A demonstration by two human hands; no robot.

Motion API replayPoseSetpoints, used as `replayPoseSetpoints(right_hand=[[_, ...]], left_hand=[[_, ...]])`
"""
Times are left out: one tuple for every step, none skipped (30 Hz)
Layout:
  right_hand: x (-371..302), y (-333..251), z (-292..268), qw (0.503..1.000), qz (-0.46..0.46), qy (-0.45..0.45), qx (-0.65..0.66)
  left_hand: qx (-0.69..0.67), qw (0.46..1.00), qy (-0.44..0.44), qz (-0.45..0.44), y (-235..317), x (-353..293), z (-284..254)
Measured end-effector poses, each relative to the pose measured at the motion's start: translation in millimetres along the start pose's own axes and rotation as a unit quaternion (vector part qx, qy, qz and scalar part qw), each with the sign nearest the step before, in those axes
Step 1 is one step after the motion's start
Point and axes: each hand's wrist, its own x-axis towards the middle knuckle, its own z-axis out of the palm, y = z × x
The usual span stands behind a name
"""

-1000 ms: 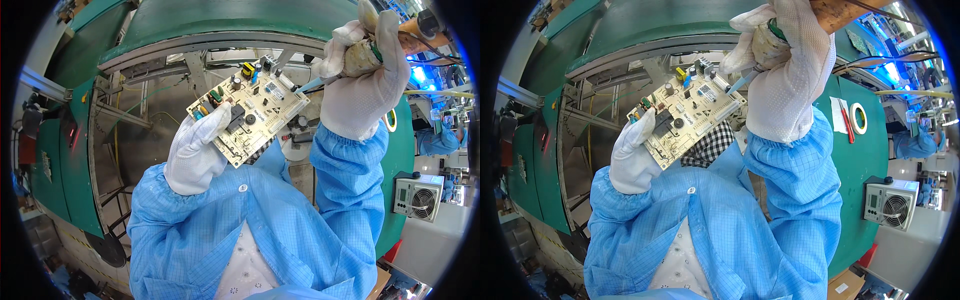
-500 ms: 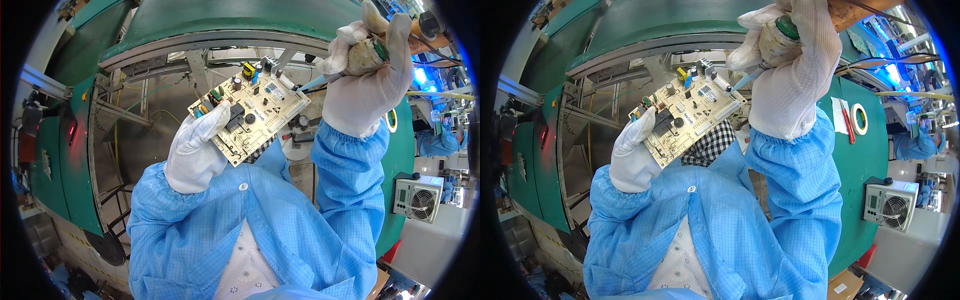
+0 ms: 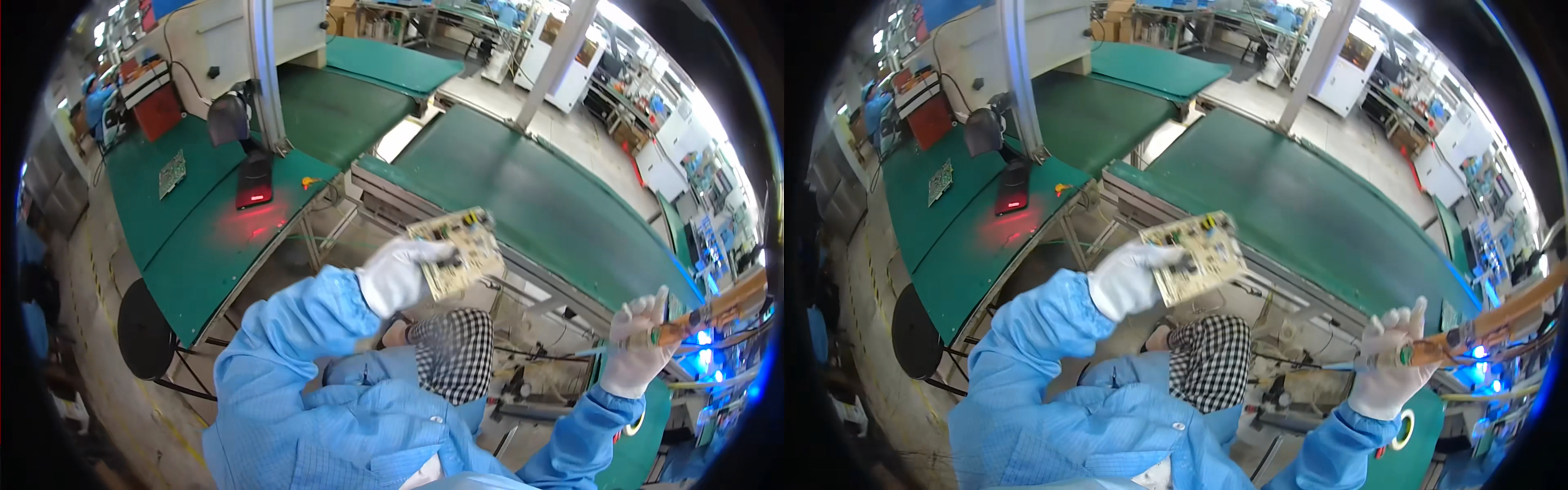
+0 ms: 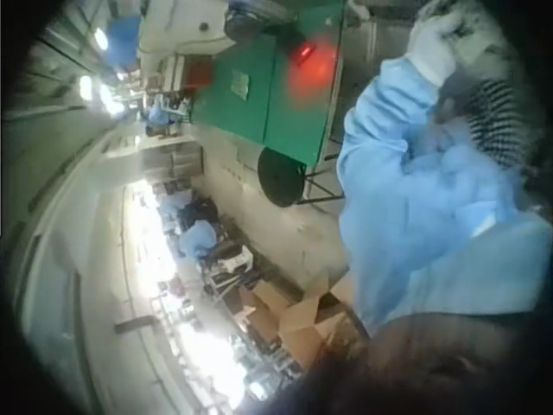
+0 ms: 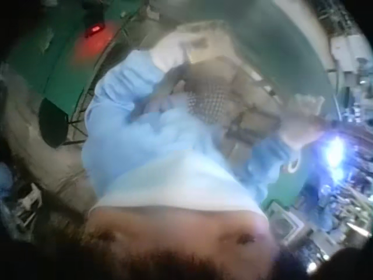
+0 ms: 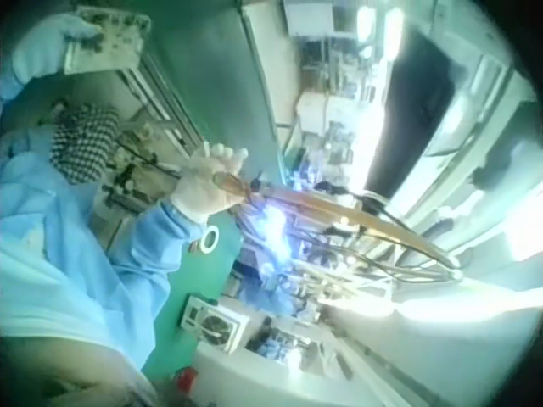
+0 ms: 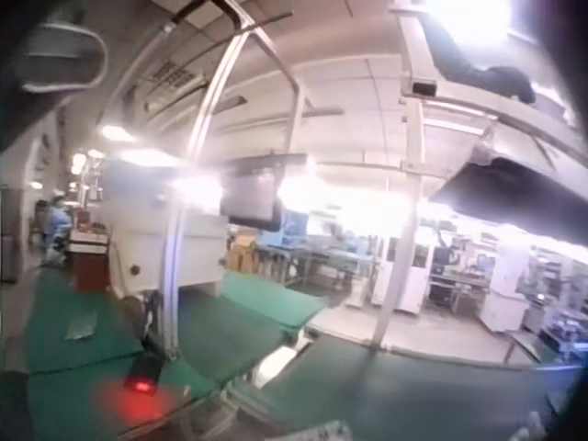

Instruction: Soldering components and marking printed circuit boards at an assembly line workstation.

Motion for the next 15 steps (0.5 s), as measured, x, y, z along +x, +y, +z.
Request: replayPoseSetpoints(right_hand=[[1.6,-10.3,-23.6,0.998,0.039,0.018,-0.050],[6.0,-15.2,-40.5,0.991,0.078,0.036,-0.099],[10.8,-17.5,-57.3,0.992,0.075,0.030,-0.100],[15.8,-17.0,-70.4,0.977,0.087,0.080,-0.177],[21.4,-14.2,-81.4,0.954,0.096,0.131,-0.252],[27.4,-8.6,-91.1,0.955,0.094,0.128,-0.252],[31.5,-5.6,-99.6,0.884,0.082,0.203,-0.414],[38.9,-0.6,-110.9,0.784,0.072,0.265,-0.557],[45.9,-2.1,-127.2,0.688,0.097,0.260,-0.670],[44.2,3.6,-143.1,0.670,0.069,0.234,-0.701],[42.8,6.5,-153.9,0.649,0.039,0.210,-0.730],[47.5,20.2,-138.2,0.625,0.054,0.196,-0.753],[51.3,25.1,-138.1,0.600,0.062,0.169,-0.780],[34.9,12.9,-146.3,0.550,0.073,0.186,-0.811],[36.6,15.6,-151.7,0.558,0.067,0.177,-0.808]], left_hand=[[0.044,0.998,0.013,0.047,19.3,7.1,-5.8],[0.087,0.991,0.028,0.094,39.0,14.8,-10.8],[0.102,0.986,0.035,0.129,59.3,21.1,-12.8],[0.119,0.979,0.045,0.162,80.5,26.3,-12.5],[0.154,0.967,0.036,0.197,104.3,32.4,-16.5],[0.189,0.954,0.028,0.231,128.6,37.8,-22.2],[0.227,0.936,0.037,0.265,149.8,46.1,-27.2],[0.237,0.926,0.035,0.293,179.6,57.1,-49.9],[0.273,0.898,0.072,0.337,202.1,63.3,-62.1],[0.306,0.869,0.105,0.376,220.4,71.4,-68.1],[0.375,0.823,0.171,0.390,233.6,79.3,-68.1],[0.491,0.725,0.251,0.413,276.6,76.2,-102.9],[0.591,0.610,0.321,0.418,310.2,80.1,-137.1],[0.638,0.579,0.376,0.341,263.1,95.8,-68.8],[0.636,0.574,0.381,0.348,278.8,90.8,-77.7]])
